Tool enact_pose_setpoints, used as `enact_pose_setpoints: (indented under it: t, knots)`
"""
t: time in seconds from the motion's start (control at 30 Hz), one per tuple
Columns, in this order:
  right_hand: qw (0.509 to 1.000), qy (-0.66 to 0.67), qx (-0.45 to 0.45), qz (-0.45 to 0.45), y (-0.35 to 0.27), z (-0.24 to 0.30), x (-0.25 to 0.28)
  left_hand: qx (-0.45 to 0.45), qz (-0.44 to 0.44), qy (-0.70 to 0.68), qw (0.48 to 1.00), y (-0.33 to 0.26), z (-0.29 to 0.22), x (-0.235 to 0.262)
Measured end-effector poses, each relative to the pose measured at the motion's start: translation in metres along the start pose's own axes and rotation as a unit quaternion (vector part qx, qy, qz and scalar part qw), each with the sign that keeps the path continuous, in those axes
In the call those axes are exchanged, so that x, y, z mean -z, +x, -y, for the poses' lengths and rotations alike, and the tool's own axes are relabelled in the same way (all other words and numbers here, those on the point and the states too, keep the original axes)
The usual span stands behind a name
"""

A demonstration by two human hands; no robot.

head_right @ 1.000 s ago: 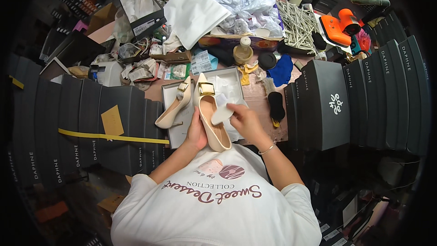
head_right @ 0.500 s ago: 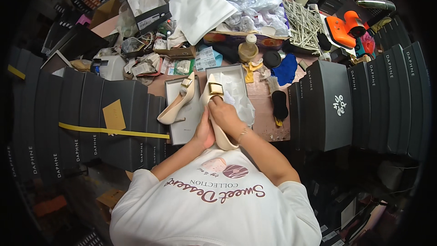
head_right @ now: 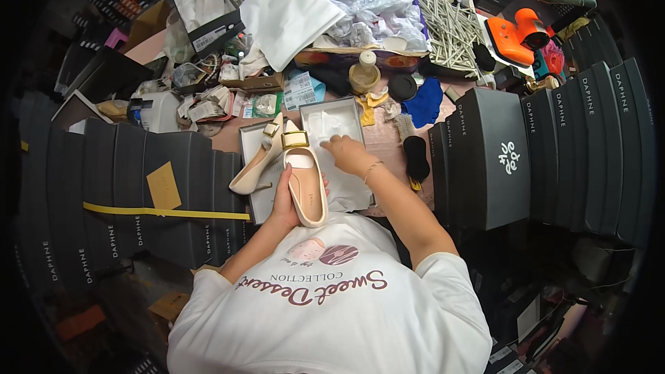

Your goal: Cleaning and packing a pair of high-heeled shoes into a box at a manufacturing station.

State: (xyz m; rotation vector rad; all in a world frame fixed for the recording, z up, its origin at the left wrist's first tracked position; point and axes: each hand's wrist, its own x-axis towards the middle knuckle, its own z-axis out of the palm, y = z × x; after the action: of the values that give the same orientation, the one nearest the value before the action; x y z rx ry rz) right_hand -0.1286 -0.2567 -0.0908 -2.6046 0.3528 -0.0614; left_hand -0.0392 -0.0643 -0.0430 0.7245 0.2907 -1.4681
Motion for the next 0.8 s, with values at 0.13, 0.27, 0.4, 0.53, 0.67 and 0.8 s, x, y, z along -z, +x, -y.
enact_pose_setpoints:
  t: [0.13,0.27,0.4,0.53,0.67,0.8]
  knots:
    - [0.997,-0.003,-0.075,-0.012,-0.007,-0.014,-0.046,-0.028,0.020,-0.019,0.999,0.001,-0.003,-0.005]
    - [0.947,0.263,-0.167,-0.079,-0.006,0.031,0.024,-0.072,-0.017,-0.049,0.996,0.006,0.004,0.004]
    - [0.941,0.311,-0.122,-0.053,-0.010,0.072,0.039,-0.094,0.001,-0.018,0.995,0.004,0.007,-0.014]
    - [0.923,0.325,-0.177,-0.101,0.003,0.082,0.026,-0.152,0.021,0.063,0.986,0.014,0.016,-0.012]
    - [0.969,0.172,-0.116,-0.136,-0.001,0.082,0.029,-0.131,0.014,0.084,0.988,0.006,0.016,-0.012]
    - [0.958,0.139,-0.088,-0.234,0.008,0.066,0.032,-0.084,0.014,0.054,0.995,0.015,0.021,-0.015]
